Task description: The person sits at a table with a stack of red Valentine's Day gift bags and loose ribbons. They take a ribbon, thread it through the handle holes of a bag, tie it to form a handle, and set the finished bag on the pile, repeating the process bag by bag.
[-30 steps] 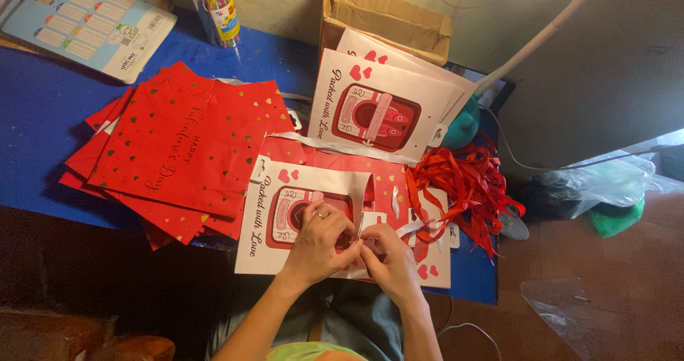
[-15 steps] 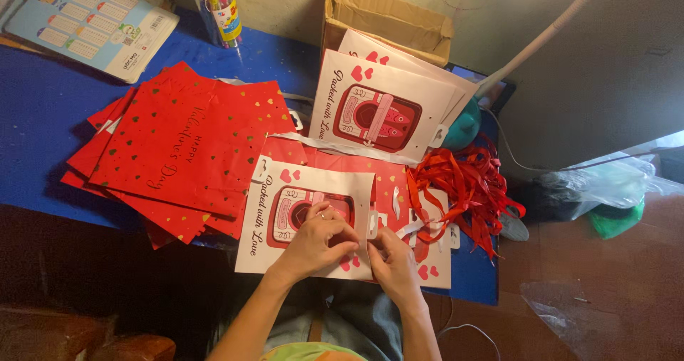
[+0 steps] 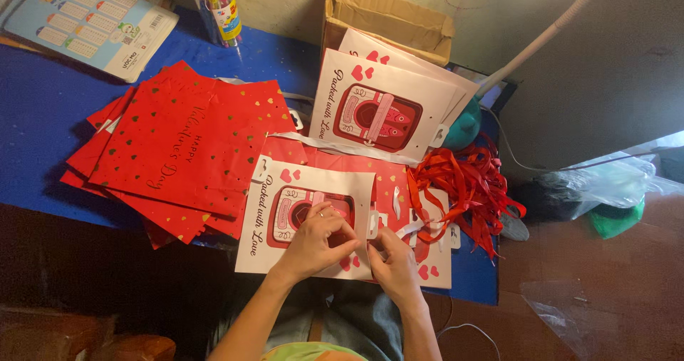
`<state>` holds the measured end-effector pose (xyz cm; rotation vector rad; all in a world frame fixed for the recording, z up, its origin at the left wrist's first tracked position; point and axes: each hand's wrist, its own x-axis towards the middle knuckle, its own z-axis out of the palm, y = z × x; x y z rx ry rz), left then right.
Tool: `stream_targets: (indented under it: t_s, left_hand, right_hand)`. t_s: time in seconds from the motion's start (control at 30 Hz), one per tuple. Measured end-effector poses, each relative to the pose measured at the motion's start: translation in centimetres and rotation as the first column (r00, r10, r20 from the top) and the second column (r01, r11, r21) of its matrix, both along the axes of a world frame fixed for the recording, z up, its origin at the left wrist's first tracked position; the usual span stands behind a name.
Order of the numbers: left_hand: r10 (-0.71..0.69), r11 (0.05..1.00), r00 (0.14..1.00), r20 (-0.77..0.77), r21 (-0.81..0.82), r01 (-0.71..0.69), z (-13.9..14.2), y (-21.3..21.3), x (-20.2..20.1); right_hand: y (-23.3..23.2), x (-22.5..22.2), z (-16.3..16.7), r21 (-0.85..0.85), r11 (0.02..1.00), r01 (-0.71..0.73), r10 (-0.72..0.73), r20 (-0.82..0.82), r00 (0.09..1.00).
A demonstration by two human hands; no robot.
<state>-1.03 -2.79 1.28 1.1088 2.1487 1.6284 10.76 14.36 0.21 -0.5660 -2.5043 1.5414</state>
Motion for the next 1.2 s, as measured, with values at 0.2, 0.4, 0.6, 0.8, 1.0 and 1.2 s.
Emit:
stream_targets:
  t_s: [0.2,0.4,0.6,0.8,1.0,1.2]
  left_hand:
    - [0.003,1.0,0.995,0.096,0.014,-0.004,0.4,-0.3,-0.2]
    - [-0.004,1.0,0.985,0.171,0.027,-0.001,0.6,-0.5,-0.4]
    - [0.009,1.0,0.982,0.188,0.013,-0.011,0.4,-0.2,-0.4]
    - [-0.014,1.0,0.996,0.088,0.002,0.014,0.1,0.1,-0.5]
    - [-0.091,0.996,0.986,0.14,0.008,0.091,0.0,0.0,-0.9]
    - [-0.088,0.99,0.98,0.176,-0.091,0.105,-0.1,0.5,-1.1]
  right_hand:
    - [0.1,0.2,0.1,-0.005,0.999,-0.042,0.042,-0.066,0.997]
    - [0.5,0.5,0.4,0.038,0.995,-0.096,0.099,-0.099,0.99]
    - [0.4,0.5,0.1,-0.082,0.991,-0.103,0.09,-0.147,0.985]
    - [0.4,0.5,-0.7,-0.05,0.998,-0.048,0.043,-0.091,0.995]
    - [0.1,0.2,0.0,-0.083,0.995,-0.048,0.038,-0.114,0.993]
    - [-0.3,0.2,1.2,-0.047,0.996,-0.071,0.064,-0.145,0.987]
